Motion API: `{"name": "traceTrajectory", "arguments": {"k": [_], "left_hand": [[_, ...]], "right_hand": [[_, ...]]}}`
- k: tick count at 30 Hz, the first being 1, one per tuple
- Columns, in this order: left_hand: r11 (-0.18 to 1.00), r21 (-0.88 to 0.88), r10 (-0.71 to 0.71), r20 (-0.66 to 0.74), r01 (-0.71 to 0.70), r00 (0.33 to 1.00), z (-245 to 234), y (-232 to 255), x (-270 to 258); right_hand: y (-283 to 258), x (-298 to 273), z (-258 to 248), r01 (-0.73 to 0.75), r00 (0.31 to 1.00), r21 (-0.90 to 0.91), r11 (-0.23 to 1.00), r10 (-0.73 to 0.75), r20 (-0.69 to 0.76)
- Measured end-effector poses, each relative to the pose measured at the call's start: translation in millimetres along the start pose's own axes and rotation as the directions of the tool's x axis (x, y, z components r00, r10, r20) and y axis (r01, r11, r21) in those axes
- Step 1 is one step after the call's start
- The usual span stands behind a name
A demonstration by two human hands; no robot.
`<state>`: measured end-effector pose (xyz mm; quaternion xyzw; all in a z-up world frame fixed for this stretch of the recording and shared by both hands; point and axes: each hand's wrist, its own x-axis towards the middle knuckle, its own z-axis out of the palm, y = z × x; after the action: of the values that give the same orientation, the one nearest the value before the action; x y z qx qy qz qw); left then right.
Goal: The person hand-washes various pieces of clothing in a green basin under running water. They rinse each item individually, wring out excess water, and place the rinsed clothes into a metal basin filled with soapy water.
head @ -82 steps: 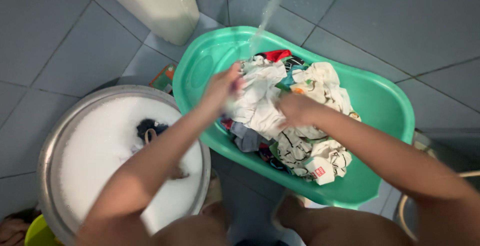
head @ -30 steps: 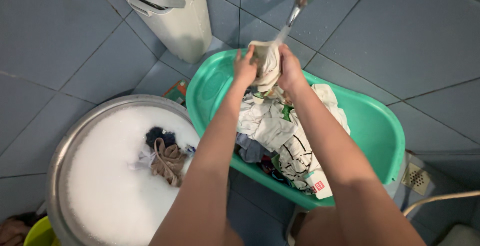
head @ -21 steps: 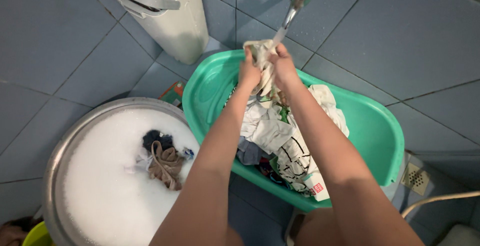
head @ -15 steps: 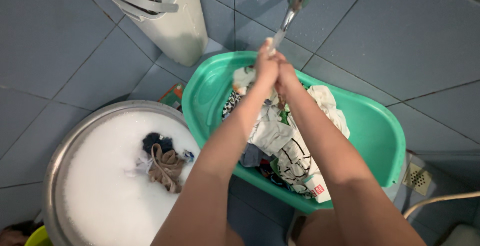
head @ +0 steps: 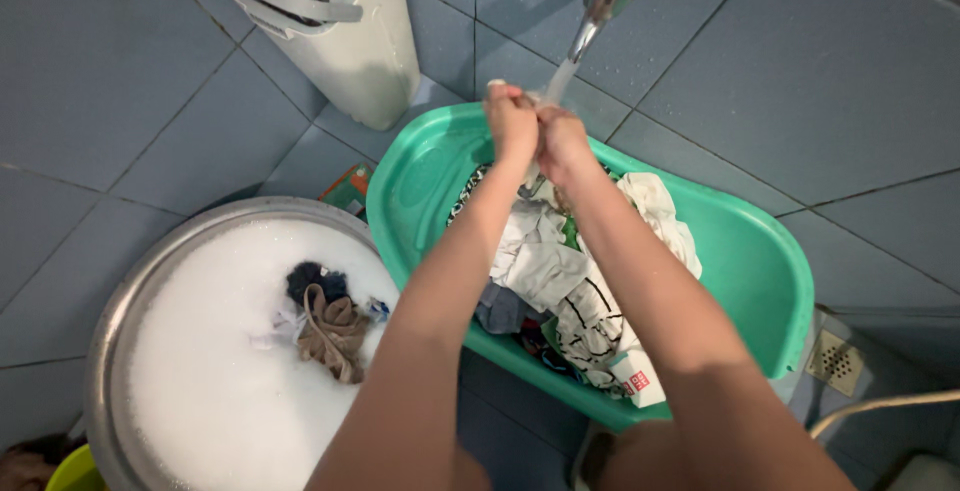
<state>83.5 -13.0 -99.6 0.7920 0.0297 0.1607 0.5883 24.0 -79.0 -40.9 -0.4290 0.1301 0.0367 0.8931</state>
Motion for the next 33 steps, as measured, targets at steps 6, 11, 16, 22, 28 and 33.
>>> {"name": "traceTrajectory", "arguments": {"k": [6,11,16,22,28,33], "left_hand": [[0.831,-0.277,-0.246,0.594,0.482,0.766,-5,-12,23],[0.772,0.44,0.276,0.42,-0.459,0.865,-111,57,62],[0.825,0.536,0.103,0.17,-0.179,0.98,-196,150,68],[0.503,0.815,0.387,0.085,-0.287,0.918,-216,136,66],[0.681,0.675,-0.029,0.41,-0.282,0.912,-153,83,49],[0.998,-0.003,-0.055,0.366,0.06,0.929,-50,76,17]], "right_hand": [[-12,6,-10,-0.057,0.998,0.018,0.998,0.057,-0.014],[-43,-10,23,0.134,0.99,-0.398,0.907,-0.139,0.016],[-62,-30,30,0.466,0.828,-0.802,0.373,-0.504,0.246],[-46,-34,17,0.095,0.79,-0.768,-0.634,-0.421,0.445],[-50,-12,19,0.107,0.968,-0.981,0.16,-0.244,0.066],[-48,-5,33,0.115,0.985,-0.357,0.927,-0.154,-0.082]]}}
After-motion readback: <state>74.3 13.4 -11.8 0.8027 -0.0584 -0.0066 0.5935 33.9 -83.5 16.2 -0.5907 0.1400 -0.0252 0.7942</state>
